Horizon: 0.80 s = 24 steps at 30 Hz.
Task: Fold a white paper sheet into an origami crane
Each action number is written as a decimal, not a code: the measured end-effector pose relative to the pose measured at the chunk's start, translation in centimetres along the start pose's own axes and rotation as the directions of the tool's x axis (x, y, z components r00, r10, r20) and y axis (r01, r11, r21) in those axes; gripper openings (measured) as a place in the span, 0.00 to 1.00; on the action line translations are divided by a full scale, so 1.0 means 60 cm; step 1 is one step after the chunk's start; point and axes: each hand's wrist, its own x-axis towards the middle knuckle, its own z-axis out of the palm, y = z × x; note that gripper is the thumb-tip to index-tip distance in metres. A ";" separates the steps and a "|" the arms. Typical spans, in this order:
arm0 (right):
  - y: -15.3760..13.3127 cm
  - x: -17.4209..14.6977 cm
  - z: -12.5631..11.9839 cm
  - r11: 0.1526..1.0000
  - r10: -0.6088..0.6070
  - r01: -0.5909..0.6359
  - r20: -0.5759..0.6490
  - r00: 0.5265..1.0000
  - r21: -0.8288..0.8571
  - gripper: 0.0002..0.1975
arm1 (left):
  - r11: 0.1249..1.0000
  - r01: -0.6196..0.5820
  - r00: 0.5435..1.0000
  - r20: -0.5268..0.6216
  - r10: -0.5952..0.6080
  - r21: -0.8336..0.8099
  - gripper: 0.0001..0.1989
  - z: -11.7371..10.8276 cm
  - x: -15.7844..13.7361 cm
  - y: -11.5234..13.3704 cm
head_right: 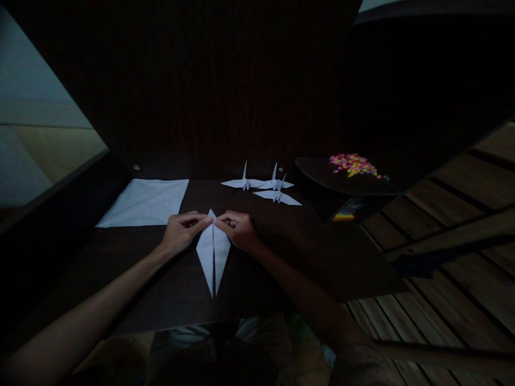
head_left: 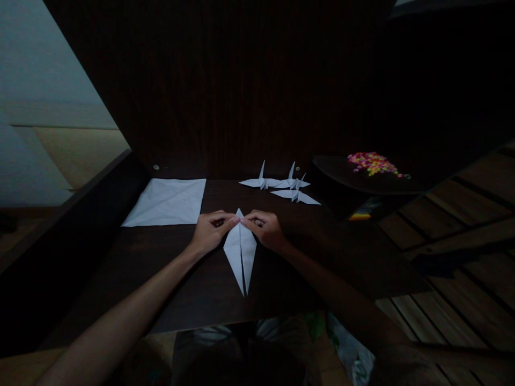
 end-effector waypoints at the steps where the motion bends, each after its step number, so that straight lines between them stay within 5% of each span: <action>1: 0.000 0.000 0.000 1.000 0.005 -0.005 0.005 1.000 0.005 0.10 | 1.000 0.001 1.000 0.002 -0.001 -0.006 0.10 0.000 0.000 0.001; 24: -0.006 -0.003 0.001 0.996 -0.026 0.035 0.109 0.994 -0.079 0.10 | 0.997 -0.073 0.996 -0.047 0.074 0.029 0.08 -0.004 0.000 0.016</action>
